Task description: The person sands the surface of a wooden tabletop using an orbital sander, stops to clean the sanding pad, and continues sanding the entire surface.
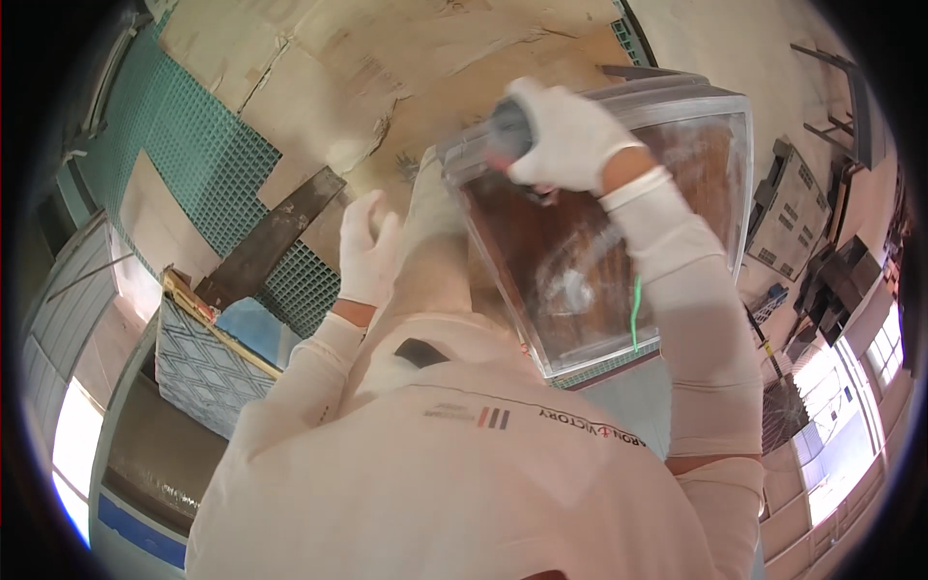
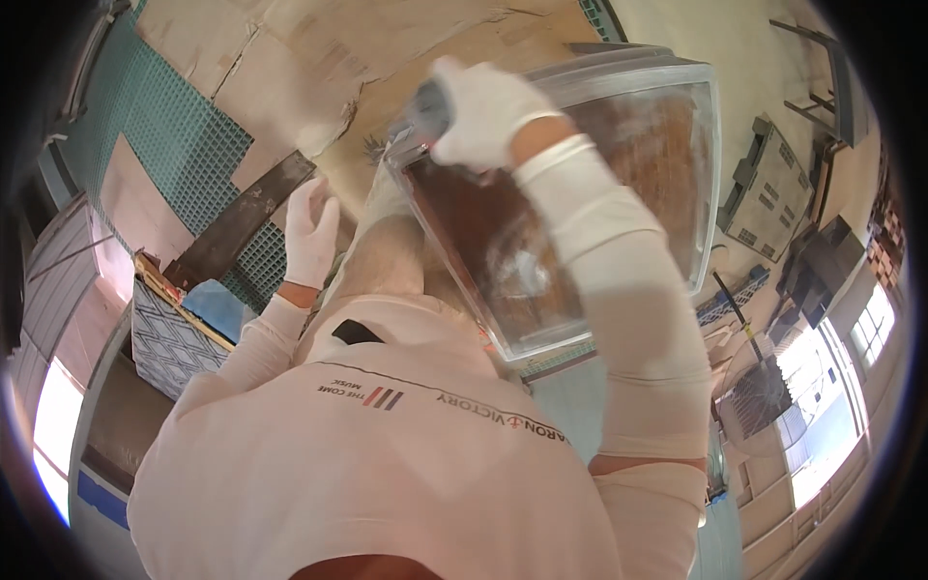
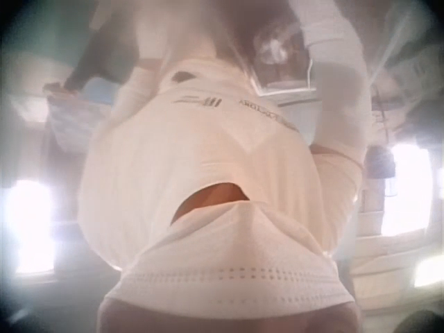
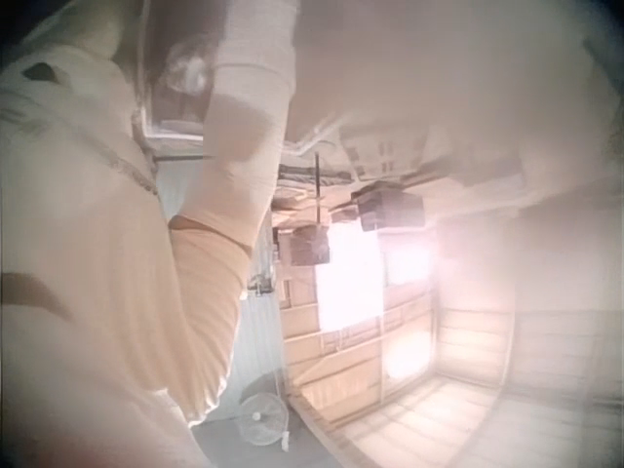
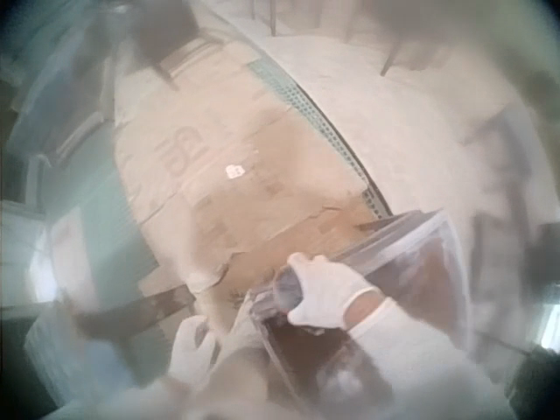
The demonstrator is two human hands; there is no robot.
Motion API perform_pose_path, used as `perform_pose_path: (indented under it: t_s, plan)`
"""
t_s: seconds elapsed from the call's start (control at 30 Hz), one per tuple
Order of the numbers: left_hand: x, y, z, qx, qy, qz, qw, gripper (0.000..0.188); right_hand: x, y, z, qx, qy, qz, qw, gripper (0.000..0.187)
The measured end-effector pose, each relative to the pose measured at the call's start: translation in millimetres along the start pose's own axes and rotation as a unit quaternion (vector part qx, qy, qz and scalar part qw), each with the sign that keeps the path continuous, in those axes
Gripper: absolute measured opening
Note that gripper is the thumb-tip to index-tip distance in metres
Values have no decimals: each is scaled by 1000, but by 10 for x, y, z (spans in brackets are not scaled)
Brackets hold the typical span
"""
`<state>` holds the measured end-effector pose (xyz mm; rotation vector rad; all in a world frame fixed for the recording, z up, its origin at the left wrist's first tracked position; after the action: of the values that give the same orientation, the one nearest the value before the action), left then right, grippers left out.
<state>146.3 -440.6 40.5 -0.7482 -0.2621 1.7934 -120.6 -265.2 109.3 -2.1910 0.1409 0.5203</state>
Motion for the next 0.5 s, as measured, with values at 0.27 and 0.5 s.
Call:
perform_pose_path:
  t_s: [0.27,0.5]
  plan:
    - [-332,-230,-397,-52,12,-6,999,38,757,-131,-630,8,-26,1,1000,57]
    - [-207,-370,-318,-19,0,-35,999,37,588,-680,508,174,68,345,920,65]
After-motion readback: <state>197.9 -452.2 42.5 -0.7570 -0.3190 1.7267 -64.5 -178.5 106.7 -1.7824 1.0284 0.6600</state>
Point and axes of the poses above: each hand's wrist, its own y-axis towards the middle knuckle, its own x-axis out of the palm, z = x × y, the point moved 2 cm from there along y, towards the middle knuckle, and after that the axes turned 10 degrees about -z, right-handed, at the moved point
